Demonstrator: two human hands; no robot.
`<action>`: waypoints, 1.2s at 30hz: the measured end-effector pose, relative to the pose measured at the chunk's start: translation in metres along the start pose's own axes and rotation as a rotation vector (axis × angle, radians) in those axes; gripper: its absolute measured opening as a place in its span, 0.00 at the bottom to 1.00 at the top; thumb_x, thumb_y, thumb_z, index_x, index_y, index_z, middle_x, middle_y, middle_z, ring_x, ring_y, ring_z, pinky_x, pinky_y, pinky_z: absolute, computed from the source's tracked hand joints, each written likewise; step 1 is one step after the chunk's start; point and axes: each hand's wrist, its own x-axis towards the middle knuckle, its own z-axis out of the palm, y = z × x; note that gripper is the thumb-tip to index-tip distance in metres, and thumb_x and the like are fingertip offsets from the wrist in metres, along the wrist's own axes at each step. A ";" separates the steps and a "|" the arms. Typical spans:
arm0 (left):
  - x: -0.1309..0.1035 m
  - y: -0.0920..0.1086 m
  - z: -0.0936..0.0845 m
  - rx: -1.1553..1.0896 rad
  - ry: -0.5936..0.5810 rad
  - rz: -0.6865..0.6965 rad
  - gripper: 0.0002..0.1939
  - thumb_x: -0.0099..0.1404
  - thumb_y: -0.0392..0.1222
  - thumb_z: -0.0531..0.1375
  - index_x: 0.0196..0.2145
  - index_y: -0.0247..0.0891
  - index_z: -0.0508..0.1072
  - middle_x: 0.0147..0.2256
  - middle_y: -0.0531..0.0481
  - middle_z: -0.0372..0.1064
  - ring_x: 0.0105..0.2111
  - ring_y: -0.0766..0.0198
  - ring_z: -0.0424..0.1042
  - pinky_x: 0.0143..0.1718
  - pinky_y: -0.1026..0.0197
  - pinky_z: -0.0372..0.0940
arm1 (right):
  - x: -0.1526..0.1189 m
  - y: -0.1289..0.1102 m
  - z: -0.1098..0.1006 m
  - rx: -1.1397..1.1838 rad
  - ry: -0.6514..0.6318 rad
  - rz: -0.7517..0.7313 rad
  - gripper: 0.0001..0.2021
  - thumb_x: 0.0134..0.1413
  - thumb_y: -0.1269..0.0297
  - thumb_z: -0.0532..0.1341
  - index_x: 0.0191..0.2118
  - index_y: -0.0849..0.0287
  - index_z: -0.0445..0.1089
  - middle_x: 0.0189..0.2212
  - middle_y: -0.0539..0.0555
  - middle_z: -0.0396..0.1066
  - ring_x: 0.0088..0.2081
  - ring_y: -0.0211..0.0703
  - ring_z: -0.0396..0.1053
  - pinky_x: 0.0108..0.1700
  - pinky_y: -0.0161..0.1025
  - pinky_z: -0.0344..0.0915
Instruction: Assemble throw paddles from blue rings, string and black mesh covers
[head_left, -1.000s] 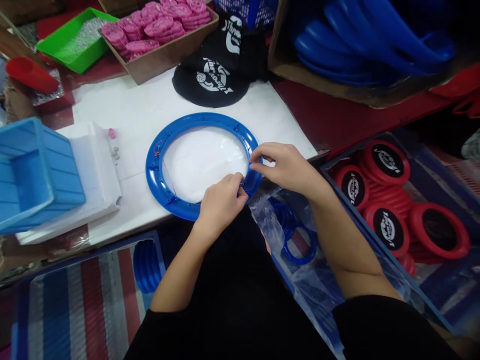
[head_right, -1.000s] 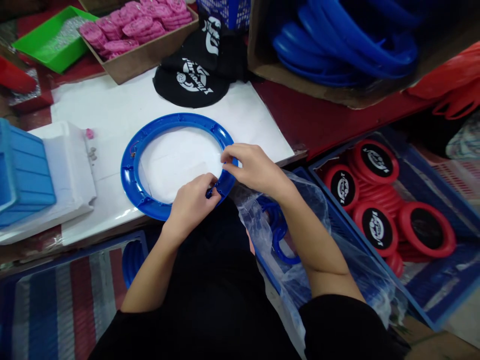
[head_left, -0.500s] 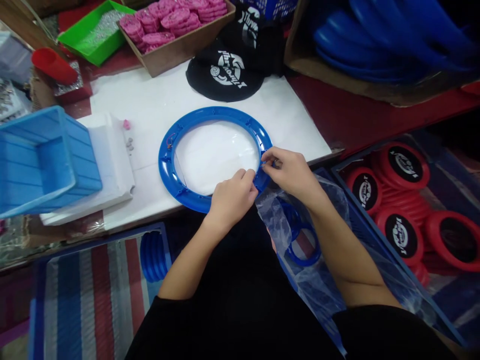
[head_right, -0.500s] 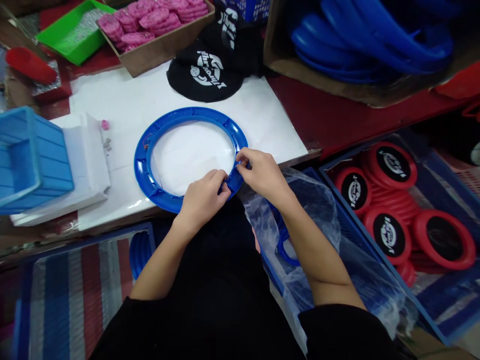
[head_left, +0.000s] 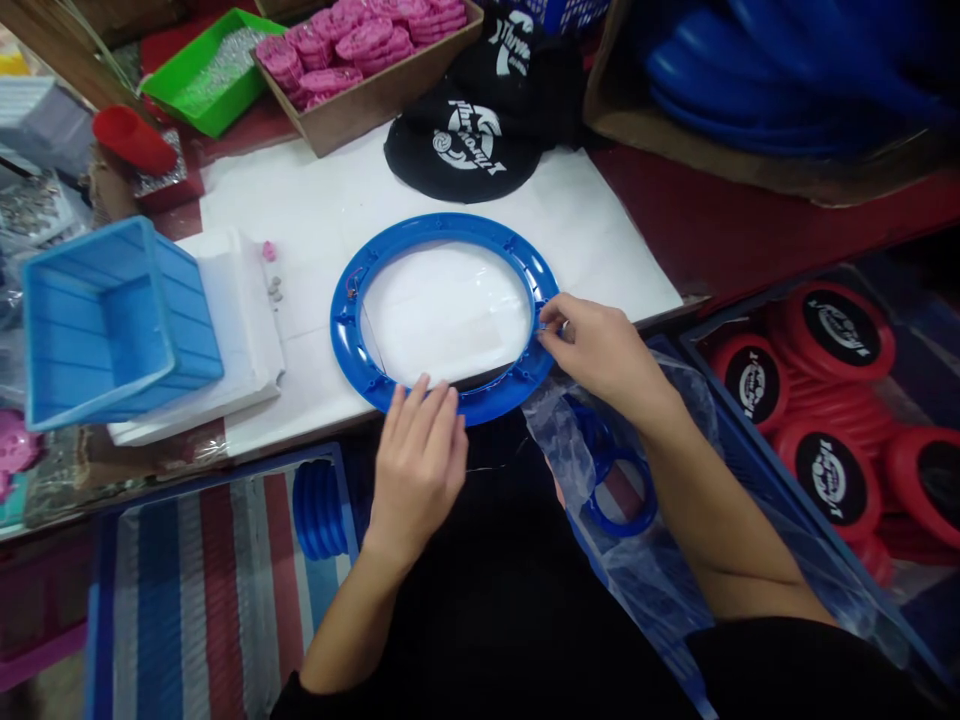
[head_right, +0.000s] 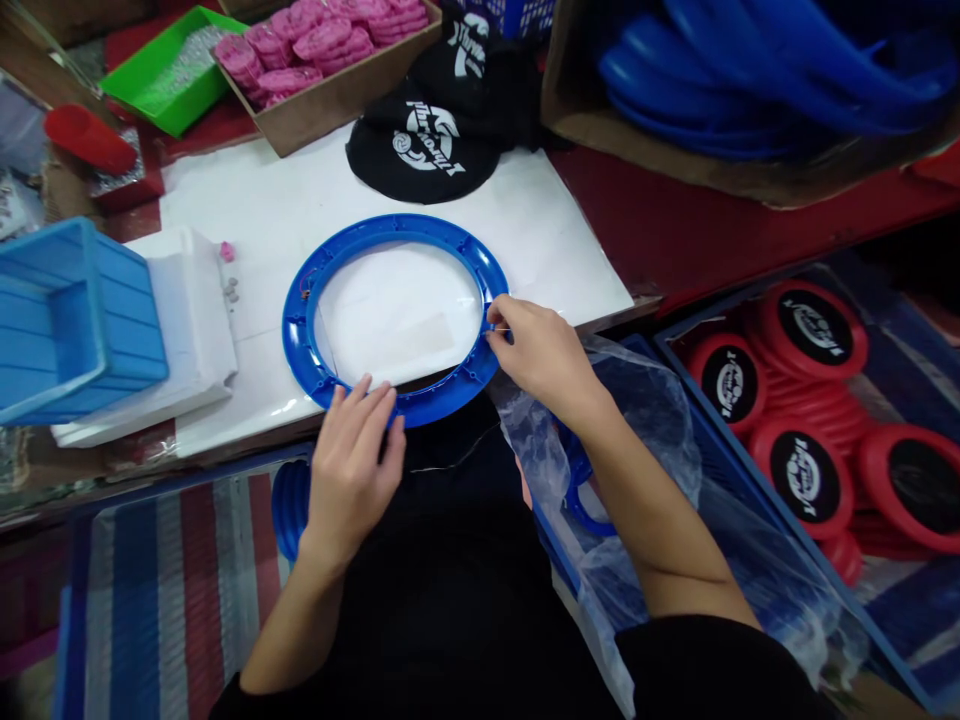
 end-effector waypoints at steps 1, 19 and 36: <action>-0.001 -0.008 -0.006 -0.013 0.008 -0.018 0.19 0.75 0.30 0.59 0.61 0.36 0.74 0.56 0.38 0.79 0.64 0.46 0.74 0.69 0.31 0.66 | -0.002 -0.001 0.000 -0.055 0.002 -0.058 0.06 0.63 0.72 0.60 0.42 0.55 0.73 0.39 0.59 0.78 0.42 0.56 0.74 0.44 0.51 0.69; 0.004 -0.052 -0.011 -0.079 0.017 0.186 0.13 0.71 0.26 0.63 0.51 0.31 0.78 0.49 0.37 0.81 0.54 0.47 0.81 0.60 0.37 0.77 | -0.057 -0.026 0.032 -0.035 0.267 -0.679 0.11 0.63 0.80 0.64 0.47 0.63 0.78 0.49 0.66 0.80 0.53 0.61 0.76 0.51 0.60 0.75; -0.004 -0.054 -0.007 -0.079 0.007 0.240 0.19 0.70 0.29 0.66 0.57 0.27 0.75 0.54 0.33 0.79 0.60 0.42 0.77 0.59 0.41 0.79 | -0.067 -0.025 0.056 0.020 0.376 -0.591 0.19 0.62 0.85 0.59 0.51 0.60 0.79 0.51 0.65 0.80 0.57 0.59 0.76 0.52 0.57 0.78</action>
